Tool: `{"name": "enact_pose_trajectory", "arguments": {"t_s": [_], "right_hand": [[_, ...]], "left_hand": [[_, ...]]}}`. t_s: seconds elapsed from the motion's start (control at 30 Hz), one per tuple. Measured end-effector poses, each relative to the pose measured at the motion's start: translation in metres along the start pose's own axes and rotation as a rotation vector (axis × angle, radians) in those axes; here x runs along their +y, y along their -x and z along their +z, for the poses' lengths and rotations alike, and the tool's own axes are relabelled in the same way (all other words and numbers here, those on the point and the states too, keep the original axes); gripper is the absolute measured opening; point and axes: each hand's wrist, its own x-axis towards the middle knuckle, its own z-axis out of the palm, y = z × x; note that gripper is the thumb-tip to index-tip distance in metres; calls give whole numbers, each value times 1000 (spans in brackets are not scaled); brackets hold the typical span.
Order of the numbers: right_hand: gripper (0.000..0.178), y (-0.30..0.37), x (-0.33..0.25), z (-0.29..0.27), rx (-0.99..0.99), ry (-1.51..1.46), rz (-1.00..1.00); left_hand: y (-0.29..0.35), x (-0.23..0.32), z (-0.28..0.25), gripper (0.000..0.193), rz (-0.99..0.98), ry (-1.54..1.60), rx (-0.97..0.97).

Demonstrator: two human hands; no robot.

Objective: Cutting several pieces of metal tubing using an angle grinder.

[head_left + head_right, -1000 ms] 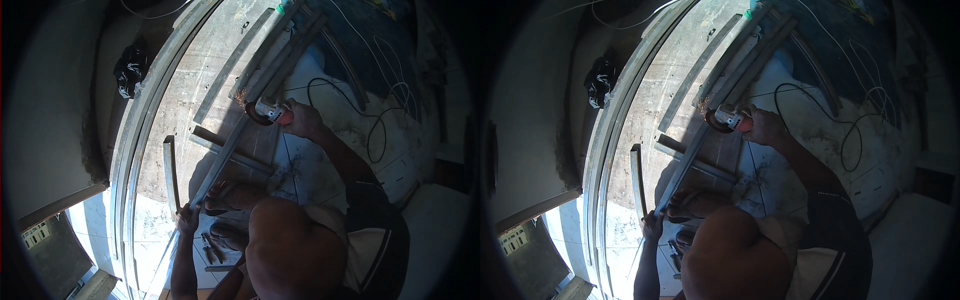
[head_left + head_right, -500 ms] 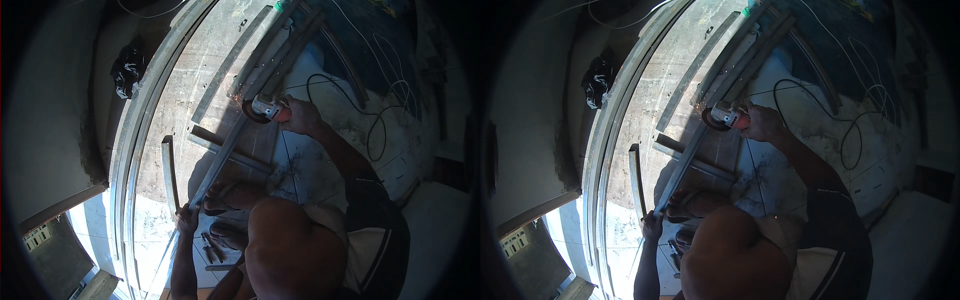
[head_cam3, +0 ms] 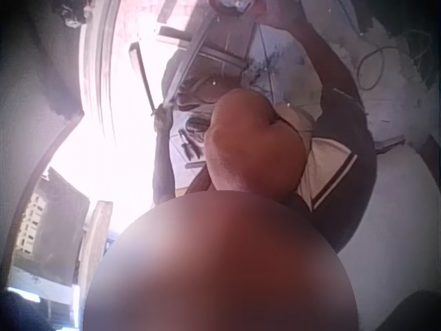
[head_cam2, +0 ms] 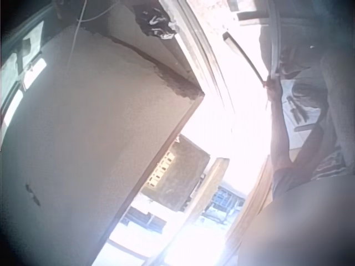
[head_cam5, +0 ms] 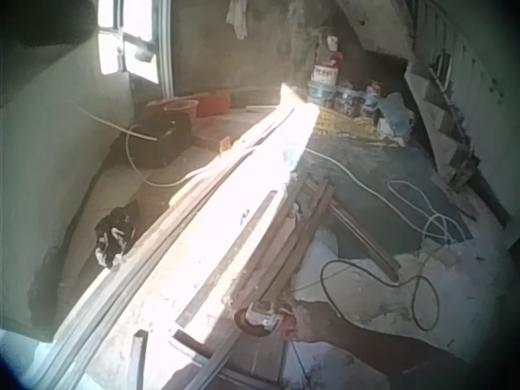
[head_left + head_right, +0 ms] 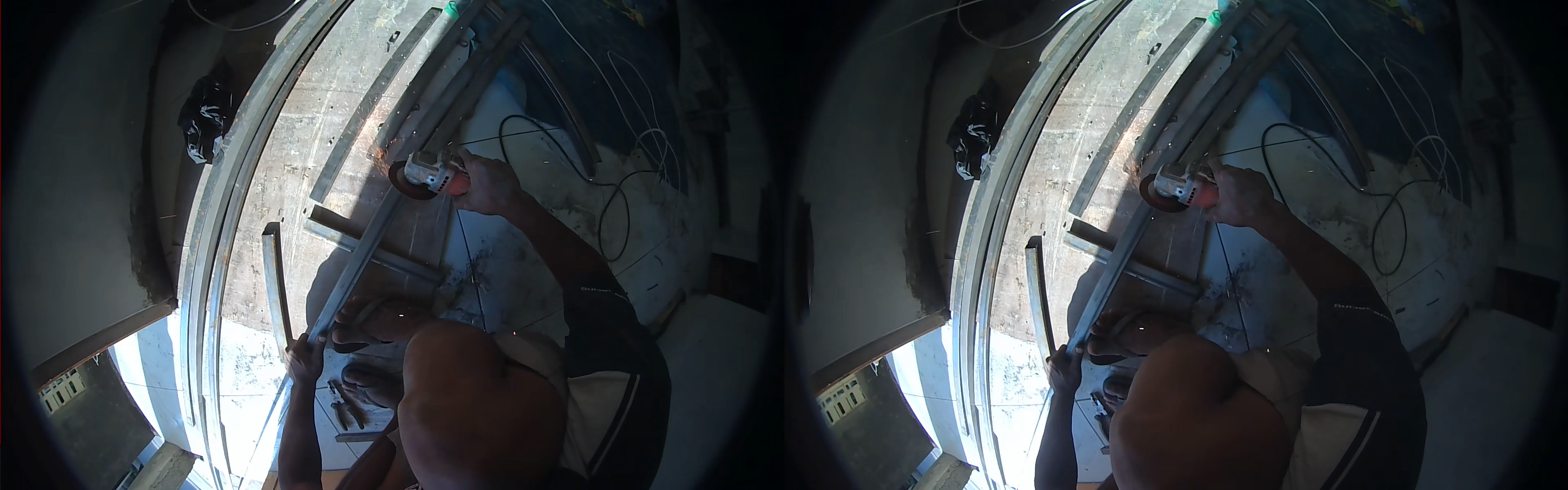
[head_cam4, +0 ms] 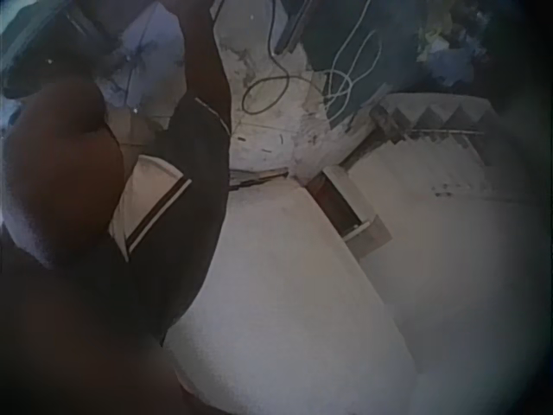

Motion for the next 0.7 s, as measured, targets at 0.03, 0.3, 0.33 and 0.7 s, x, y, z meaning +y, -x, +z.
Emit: {"name": "enact_pose_trajectory", "arguments": {"t_s": [0.03,0.3,0.33,0.7], "right_hand": [[75,-1,1,0,5,-1,-6],[68,9,15,6,23,-58,45],[66,12,16,8,44,-107,55],[70,23,20,17,36,-149,30]], "left_hand": [[-1,0,0,49,-14,-36,-21],[1,4,-8,50,-59,56,-72],[1,4,-8,51,-43,41,-79],[-2,4,-6,57,-121,1,-110]]}}
